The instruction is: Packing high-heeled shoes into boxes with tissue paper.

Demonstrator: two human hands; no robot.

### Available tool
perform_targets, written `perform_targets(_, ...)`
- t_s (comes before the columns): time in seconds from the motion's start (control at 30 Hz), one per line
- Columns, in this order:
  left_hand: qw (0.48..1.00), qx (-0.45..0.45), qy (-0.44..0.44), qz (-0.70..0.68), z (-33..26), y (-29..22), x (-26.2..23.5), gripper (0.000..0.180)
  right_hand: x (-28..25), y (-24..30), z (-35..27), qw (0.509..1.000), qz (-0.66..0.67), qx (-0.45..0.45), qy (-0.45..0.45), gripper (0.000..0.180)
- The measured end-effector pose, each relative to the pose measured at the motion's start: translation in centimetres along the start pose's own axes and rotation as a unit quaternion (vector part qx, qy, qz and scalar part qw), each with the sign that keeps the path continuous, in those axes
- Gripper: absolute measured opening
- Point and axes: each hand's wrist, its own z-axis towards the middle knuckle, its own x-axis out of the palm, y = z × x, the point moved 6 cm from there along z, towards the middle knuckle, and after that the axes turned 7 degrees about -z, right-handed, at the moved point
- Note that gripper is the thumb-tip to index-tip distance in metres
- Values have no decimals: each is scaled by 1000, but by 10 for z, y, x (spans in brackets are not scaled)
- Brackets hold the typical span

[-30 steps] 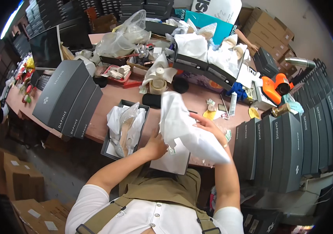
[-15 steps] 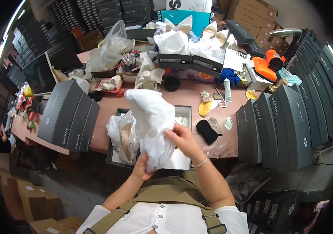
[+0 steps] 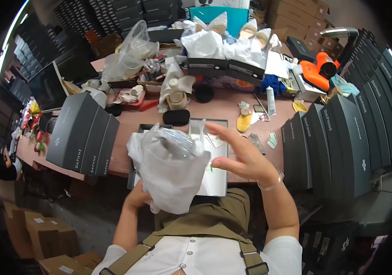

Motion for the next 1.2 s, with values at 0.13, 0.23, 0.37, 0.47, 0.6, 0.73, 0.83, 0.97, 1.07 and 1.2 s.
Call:
perform_targets(0.13,980,-6,3,199,4,-53,25,71,18,-38,-7,966,38,121,224,53)
perform_targets(0.23,975,121,-186,33,-22,-79,-61,40,-52,-60,-38,962,172,208,-39,38)
perform_targets(0.37,698,425,-316,482,-21,-153,50,24,-80,-76,-86,945,62,172,-271,40)
perform_targets(0.47,608,362,-41,705,61,-90,146,30,-52,-65,-81,938,-1,103,-330,46)
perform_targets(0.6,851,34,94,515,145,32,108,57,-19,-65,-89,942,-59,103,-315,56)
perform_targets(0.73,942,67,-7,-330,128,1,134,70,25,-40,-100,994,-54,42,-87,69)
perform_targets(0.83,941,-11,82,-328,113,40,94,68,38,-43,-83,996,-39,81,-9,40)
perform_targets(0.97,956,57,-84,-277,79,36,124,55,71,-68,-48,941,-327,56,62,15)
perform_targets(1.07,960,80,-126,-235,67,38,113,48,92,-85,-43,934,-354,2,45,8)
perform_targets(1.2,971,63,-100,-210,62,38,86,49,92,-92,-57,968,-247,28,26,11)
